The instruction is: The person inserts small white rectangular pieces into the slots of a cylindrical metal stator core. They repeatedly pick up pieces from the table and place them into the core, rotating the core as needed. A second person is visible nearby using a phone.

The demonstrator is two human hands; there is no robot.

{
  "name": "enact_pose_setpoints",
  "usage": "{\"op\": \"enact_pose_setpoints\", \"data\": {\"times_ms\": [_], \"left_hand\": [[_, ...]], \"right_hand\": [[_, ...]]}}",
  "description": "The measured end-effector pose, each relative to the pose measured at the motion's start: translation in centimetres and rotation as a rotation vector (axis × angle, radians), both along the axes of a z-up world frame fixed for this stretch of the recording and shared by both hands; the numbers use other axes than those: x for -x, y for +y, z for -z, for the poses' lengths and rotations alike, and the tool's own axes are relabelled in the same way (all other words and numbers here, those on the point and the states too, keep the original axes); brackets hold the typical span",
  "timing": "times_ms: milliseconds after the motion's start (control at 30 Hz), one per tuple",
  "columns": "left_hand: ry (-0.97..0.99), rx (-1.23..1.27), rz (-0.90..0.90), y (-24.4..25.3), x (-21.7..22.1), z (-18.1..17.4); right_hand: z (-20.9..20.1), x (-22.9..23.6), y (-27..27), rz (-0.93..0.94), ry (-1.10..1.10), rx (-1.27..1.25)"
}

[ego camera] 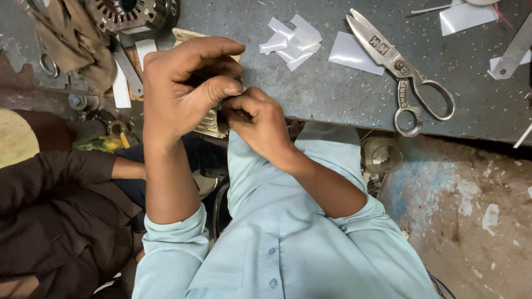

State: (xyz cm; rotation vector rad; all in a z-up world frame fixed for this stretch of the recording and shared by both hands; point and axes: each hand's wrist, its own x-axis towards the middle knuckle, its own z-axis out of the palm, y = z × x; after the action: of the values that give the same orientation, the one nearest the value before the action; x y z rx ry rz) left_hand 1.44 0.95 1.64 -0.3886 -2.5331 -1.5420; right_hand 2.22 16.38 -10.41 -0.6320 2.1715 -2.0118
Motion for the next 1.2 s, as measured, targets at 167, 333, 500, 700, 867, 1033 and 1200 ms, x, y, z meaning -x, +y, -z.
{"op": "enact_pose_setpoints", "data": {"times_ms": [167,333,500,700,867,1033,1200], "left_hand": [[0.009,0.021,-0.002,-0.1,0.0,-0.1],[0.029,0.028,0.003,-0.1,0.0,0.1],[0.030,0.015,0.022,-0.2,0.1,0.0],[0.013,0.024,-0.012,-0.1,-0.5,-0.2],[0.010,0.013,-0.050,0.6,-1.1,-0.5],[0.016,-0.103,-0.159,2.0,-2.7,-0.5],[0.179,0.023,-0.246,1.8,-2.5,0.4]], "right_hand": [[-0.2,-0.2,-0.3,0.009,-0.053,0.005],[0.1,-0.5,-0.9,0.048,-0.034,-0.024],[0.9,-0.2,-0.3,-0.030,-0.045,0.051],[1.1,1.5,1.7,-0.253,-0.209,0.222],[-0.2,0.5,0.3,-0.411,-0.141,0.012],[-0.7,-1.1,-1.0,-0.265,-0.068,0.058],[0.4,0.4,-0.7,-0.207,0.384,0.021]]}}
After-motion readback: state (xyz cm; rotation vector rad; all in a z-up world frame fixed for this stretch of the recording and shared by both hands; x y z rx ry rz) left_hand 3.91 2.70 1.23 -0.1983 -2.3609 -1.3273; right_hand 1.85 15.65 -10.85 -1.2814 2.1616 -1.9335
